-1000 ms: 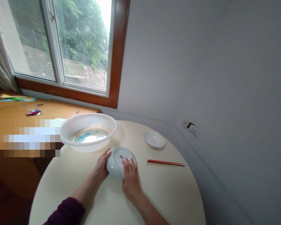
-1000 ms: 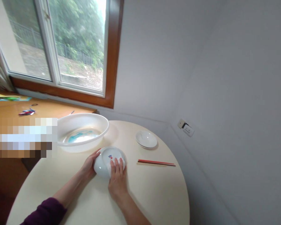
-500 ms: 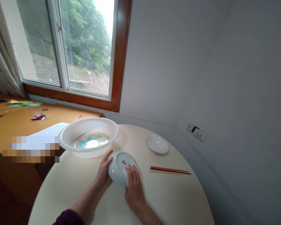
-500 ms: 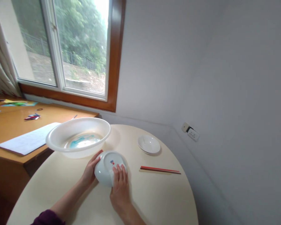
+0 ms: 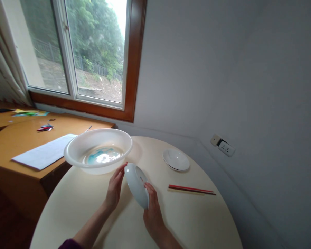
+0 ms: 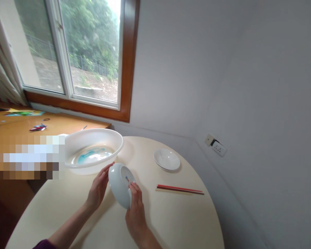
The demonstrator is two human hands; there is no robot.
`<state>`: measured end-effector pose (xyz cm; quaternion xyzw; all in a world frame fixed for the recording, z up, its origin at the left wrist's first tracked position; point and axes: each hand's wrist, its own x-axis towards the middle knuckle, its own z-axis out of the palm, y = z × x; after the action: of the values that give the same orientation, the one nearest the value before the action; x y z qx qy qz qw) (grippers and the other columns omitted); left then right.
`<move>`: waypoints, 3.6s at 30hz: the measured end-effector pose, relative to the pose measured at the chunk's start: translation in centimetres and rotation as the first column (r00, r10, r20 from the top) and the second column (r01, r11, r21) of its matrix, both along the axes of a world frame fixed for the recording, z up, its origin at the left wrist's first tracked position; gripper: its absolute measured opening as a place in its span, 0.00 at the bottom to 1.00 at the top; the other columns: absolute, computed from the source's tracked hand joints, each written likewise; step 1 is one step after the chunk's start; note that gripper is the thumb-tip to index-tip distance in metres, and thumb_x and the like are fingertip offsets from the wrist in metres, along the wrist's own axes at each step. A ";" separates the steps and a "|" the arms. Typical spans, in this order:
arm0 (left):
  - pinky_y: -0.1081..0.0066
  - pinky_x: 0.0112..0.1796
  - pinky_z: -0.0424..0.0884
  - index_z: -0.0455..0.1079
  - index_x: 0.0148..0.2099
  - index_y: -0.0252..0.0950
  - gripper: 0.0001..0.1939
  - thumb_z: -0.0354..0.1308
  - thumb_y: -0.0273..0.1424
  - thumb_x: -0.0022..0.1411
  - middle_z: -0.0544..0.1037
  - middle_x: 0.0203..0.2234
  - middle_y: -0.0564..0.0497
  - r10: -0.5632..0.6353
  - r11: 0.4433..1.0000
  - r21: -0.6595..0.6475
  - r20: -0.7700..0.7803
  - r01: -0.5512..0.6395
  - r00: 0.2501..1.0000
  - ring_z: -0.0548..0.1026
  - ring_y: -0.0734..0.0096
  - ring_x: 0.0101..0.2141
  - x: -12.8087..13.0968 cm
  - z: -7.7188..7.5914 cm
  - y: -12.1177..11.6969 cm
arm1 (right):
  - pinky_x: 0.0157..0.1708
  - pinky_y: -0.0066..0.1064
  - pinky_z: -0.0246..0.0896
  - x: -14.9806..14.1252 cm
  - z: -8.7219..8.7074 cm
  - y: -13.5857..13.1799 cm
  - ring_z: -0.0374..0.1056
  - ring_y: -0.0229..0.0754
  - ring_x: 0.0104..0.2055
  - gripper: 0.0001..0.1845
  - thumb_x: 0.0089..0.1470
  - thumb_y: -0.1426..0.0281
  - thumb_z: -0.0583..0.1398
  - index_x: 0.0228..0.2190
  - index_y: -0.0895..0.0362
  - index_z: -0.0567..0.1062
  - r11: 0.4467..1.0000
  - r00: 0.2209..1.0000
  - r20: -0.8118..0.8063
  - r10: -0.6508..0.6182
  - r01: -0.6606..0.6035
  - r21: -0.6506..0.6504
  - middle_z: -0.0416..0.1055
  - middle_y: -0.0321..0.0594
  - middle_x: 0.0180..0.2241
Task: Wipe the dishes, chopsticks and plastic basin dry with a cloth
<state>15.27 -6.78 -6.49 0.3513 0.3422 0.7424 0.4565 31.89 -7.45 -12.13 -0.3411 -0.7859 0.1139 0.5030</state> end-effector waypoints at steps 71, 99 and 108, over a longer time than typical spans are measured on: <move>0.30 0.50 0.31 0.49 0.64 0.54 0.55 0.59 0.61 0.32 0.43 0.65 0.43 -0.281 0.957 -0.285 -0.958 0.059 -0.064 0.30 0.28 0.60 0.1 -2.3 -0.2 | 0.33 0.38 0.69 -0.1 1.5 -0.6 0.73 0.52 0.39 0.33 0.34 0.56 0.69 0.42 0.58 0.72 0.445 0.515 -0.758 -0.400 -0.614 -0.652 0.76 0.46 0.39; 0.39 0.56 0.40 0.72 0.50 0.44 0.41 0.65 0.56 0.31 0.64 0.54 0.41 -0.113 0.981 -0.093 -0.987 0.168 0.111 0.45 0.35 0.59 0.0 -3.6 0.2 | 0.24 0.32 0.67 0.2 1.5 -0.1 0.74 0.49 0.33 0.33 0.36 0.58 0.68 0.45 0.57 0.72 0.404 0.526 -0.736 -0.425 -0.618 -0.675 0.77 0.45 0.38; 0.40 0.56 0.41 0.71 0.50 0.44 0.42 0.64 0.56 0.33 0.65 0.53 0.42 -0.051 0.985 -0.034 -0.994 0.167 0.101 0.49 0.38 0.59 0.0 -3.9 0.2 | 0.22 0.31 0.66 0.3 1.6 -0.1 0.74 0.51 0.35 0.32 0.36 0.59 0.68 0.45 0.57 0.72 0.389 0.521 -0.737 -0.431 -0.630 -0.673 0.77 0.46 0.39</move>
<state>15.26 -6.54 -10.35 0.7998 0.4997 0.2971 0.1494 32.16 -7.51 -10.58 -0.3944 -0.2524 0.7097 0.5263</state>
